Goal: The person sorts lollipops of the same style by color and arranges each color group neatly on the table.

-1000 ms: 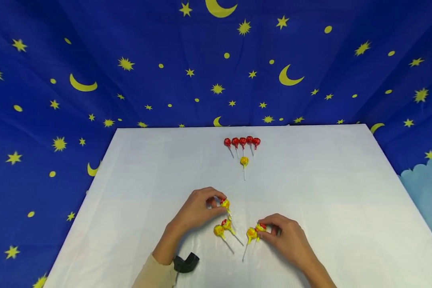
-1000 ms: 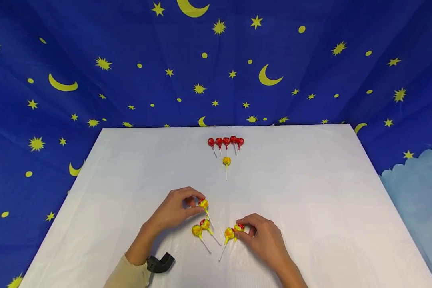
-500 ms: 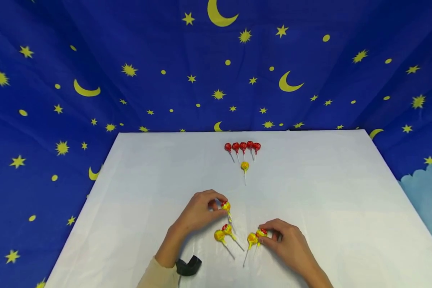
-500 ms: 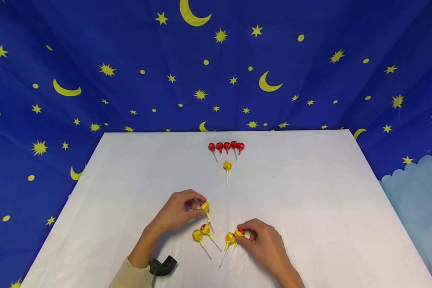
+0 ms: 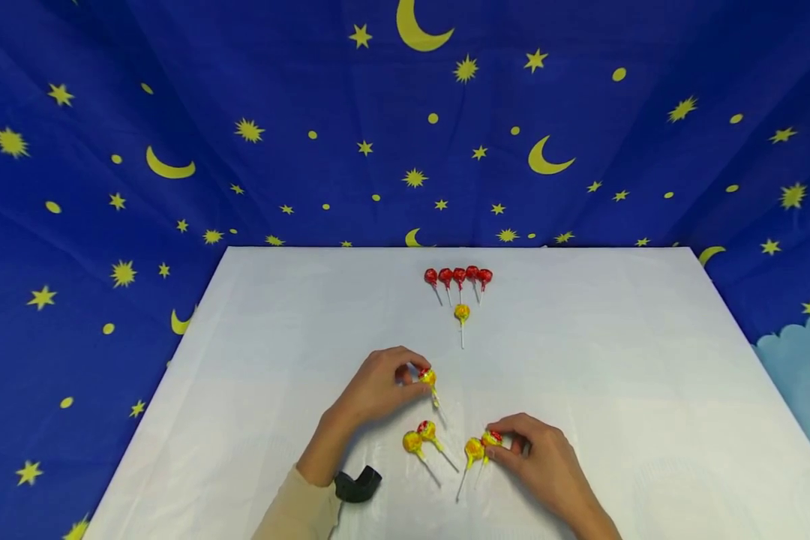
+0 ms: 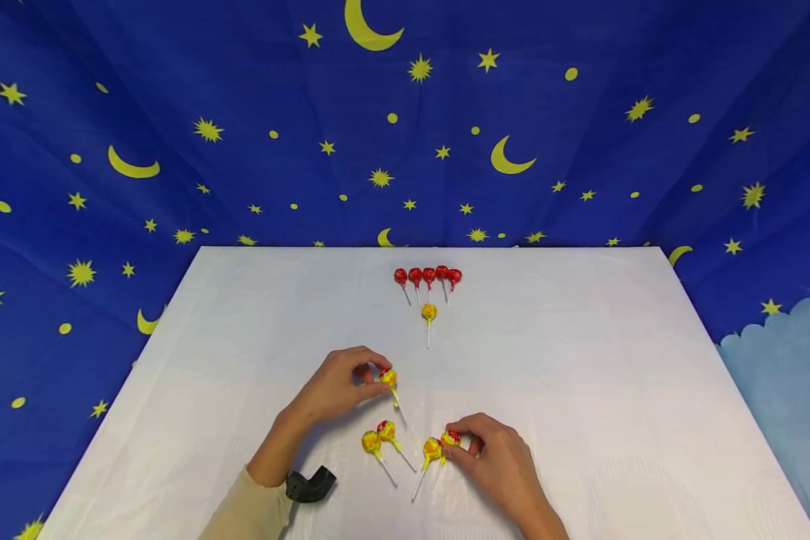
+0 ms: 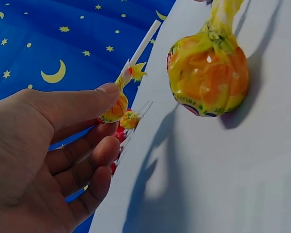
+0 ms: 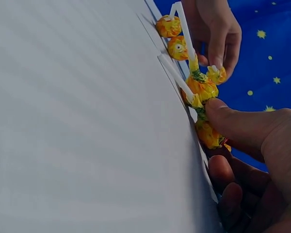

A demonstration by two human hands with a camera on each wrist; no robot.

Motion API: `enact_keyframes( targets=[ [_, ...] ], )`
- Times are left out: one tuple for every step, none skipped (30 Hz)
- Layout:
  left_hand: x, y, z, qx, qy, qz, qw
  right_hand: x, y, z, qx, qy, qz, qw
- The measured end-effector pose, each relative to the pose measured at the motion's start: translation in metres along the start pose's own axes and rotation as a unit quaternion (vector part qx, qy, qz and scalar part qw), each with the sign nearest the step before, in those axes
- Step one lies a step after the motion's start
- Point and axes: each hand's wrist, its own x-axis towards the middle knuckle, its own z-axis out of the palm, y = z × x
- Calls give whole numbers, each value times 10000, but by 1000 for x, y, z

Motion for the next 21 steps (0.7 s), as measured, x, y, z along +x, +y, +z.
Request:
enact_keyframes(
  targets=[
    [2, 0, -1, 7, 6, 8, 10000, 0, 0, 0, 12, 31, -28, 10000],
    [3, 0, -1, 0, 14, 17, 10000, 0, 0, 0, 22, 56, -46, 10000],
    [4, -1, -1, -25, 23, 10, 10000, 0, 1, 1, 32, 86, -65, 9999],
    [5, -1, -1, -47, 35, -15, 10000, 0, 1, 1, 41, 84, -77, 9999],
    [6, -2, 0, -81, 50, -38, 9999, 0, 1, 2, 52, 73, -88, 9999],
    [7, -3, 0, -121, 68, -61, 9999, -1, 1, 2, 68, 53, -90, 9999],
    [7, -4, 1, -176, 100, -97, 9997, -2, 2, 2, 76, 25, -74, 9999],
    [8, -5, 2, -230, 129, -123, 9996, -2, 2, 3, 76, 6, -62, 10000],
    [9, -7, 3, -270, 172, -145, 9994, -3, 2, 3, 86, -12, -44, 10000],
    [10, -7, 4, -295, 206, -146, 9992, -3, 1, 3, 87, -38, -10, 10000],
    [11, -8, 4, -313, 226, -140, 9992, -4, 1, 3, 82, -43, 25, 10000],
    [13, -9, 5, -323, 242, -134, 9991, -4, 1, 3, 82, -39, 65, 9999],
    [15, -10, 6, -325, 248, -132, 9991, -4, 0, 3, 65, -30, 96, 9999],
    [17, -10, 6, -310, 249, -136, 9991, -4, 0, 2, 57, -22, 109, 9999],
    [20, -11, 7, -300, 251, -144, 9991, -4, 0, 2, 55, -23, 114, 9999],
    [22, -12, 7, -290, 245, -160, 9992, -4, 0, 2, 46, -19, 102, 9999],
    [25, -12, 7, -268, 253, -188, 9991, -4, 0, 2, 44, -5, 71, 10000],
    [27, -12, 7, -252, 272, -202, 9991, -3, 0, 2, 46, 6, 39, 10000],
    [30, -13, 7, -248, 292, -211, 9990, -2, 0, 2, 39, 21, 4, 10000],
    [31, -13, 6, -260, 322, -223, 9989, -1, 0, 1, 36, 26, -23, 10000],
    [33, -13, 6, -273, 344, -237, 9988, 0, 0, 1, 31, 28, -47, 10000]
  ],
)
